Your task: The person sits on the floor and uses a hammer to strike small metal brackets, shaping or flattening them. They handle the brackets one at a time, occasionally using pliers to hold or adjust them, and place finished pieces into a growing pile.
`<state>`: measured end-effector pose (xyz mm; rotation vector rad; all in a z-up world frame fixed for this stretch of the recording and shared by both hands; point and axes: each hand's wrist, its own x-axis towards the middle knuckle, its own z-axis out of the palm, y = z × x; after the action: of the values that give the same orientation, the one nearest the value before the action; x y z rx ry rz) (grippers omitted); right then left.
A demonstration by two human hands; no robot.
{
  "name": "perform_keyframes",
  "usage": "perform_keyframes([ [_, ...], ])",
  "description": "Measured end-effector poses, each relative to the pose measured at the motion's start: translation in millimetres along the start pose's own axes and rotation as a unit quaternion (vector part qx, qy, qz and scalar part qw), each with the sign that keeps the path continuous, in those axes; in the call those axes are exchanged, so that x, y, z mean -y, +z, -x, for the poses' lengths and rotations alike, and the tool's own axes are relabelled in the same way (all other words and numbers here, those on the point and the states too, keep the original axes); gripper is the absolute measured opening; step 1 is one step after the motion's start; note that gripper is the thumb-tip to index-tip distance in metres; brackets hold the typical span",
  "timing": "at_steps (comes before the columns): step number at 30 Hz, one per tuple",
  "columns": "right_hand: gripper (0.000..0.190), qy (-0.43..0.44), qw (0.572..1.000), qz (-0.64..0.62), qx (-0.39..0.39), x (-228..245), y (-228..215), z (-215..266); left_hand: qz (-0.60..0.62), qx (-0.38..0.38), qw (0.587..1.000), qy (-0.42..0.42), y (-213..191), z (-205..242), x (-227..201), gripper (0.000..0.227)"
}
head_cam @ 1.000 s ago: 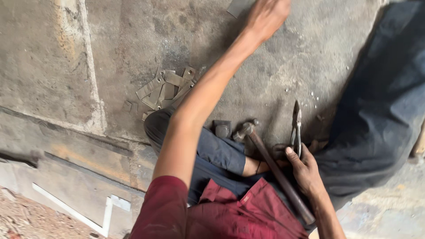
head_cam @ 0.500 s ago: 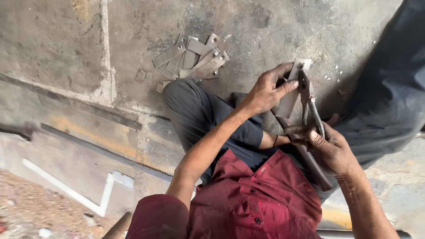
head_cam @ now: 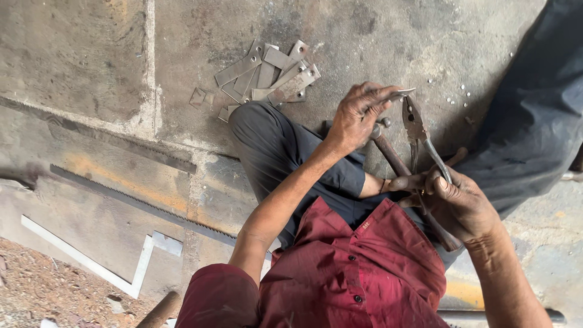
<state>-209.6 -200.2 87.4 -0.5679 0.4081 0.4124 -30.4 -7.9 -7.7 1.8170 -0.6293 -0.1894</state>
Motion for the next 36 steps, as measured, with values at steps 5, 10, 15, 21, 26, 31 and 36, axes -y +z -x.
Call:
perform_keyframes([
  [5, 0.048, 0.014, 1.0, 0.018, -0.003, 7, -10, 6, -0.072, 0.005, 0.995, 0.065, -4, -10, 5, 0.036],
  [10, 0.05, 0.077, 0.995, 0.062, -0.012, 19, -35, 10, -0.172, 0.058, 0.971, 0.156, -16, -22, -3, 0.048],
  [15, 0.037, 0.099, 0.994, 0.047, -0.02, 34, -65, 19, -0.229, 0.12, 0.941, 0.216, -29, -37, -11, 0.06],
  [21, 0.029, -0.006, 0.802, 0.576, -0.161, 22, -58, 6, -0.295, 0.186, 0.927, 0.137, -14, -36, -18, 0.057],
  [26, 0.023, -0.121, 0.471, 0.867, -0.108, 0, -53, -9, -0.493, 0.264, 0.826, -0.07, -34, -52, 0, 0.032],
  [31, 0.047, 0.167, 0.545, 0.814, -0.113, -1, -57, 12, -0.573, 0.279, 0.756, -0.148, -120, -90, 47, 0.04],
  [36, 0.05, 0.166, 0.95, -0.045, -0.259, -1, -77, 26, -0.397, 0.097, 0.913, -0.023, -89, -171, 104, 0.063],
])
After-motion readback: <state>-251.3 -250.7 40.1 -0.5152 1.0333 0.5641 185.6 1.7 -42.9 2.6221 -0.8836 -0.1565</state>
